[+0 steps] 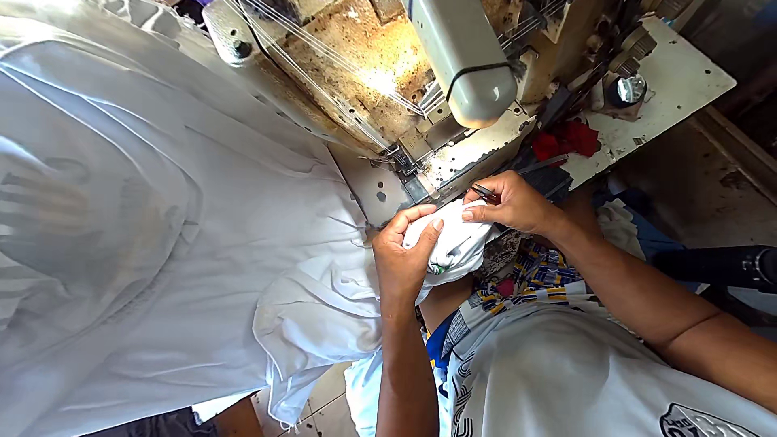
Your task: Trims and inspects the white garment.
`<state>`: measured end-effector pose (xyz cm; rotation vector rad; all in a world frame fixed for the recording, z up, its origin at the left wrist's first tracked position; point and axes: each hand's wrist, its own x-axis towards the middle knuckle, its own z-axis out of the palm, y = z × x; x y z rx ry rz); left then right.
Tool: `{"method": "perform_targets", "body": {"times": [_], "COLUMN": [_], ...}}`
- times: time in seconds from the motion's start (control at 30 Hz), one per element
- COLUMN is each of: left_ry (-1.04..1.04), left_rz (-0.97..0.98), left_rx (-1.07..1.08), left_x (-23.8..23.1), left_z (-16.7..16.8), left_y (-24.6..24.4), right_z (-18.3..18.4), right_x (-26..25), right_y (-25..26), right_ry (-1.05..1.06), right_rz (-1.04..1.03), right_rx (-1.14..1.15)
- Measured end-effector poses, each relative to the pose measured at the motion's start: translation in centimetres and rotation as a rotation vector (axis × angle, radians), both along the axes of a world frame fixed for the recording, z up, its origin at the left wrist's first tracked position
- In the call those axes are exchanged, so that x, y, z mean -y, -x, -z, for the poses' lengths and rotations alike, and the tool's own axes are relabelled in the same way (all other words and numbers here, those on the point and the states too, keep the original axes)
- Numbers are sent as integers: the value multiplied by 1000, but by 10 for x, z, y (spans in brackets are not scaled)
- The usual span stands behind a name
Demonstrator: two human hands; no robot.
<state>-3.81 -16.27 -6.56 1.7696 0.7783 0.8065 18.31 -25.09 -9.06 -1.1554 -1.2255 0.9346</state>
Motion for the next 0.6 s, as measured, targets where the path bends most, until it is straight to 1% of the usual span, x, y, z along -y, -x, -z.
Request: {"method": "perform_targets", "body": {"times": [0.1,0.3,0.47,0.6], "left_ry": [0,13,8,34], "left_rz": [-34,-43,-36,14], "left_rx": [-19,-21,5,50], "left_x": [1,1,0,-3], "left_z": [1,4,7,8], "left_y": [-1,-4,-4,-1], "right_z": [1,5,8,9], "right_x": [-1,-2,-2,-2], "right_y": [2,5,5,4], "right_ry": [10,76,66,77], "right_rz": [9,106,121,135], "right_rx": [-24,-79,-95,-119]}}
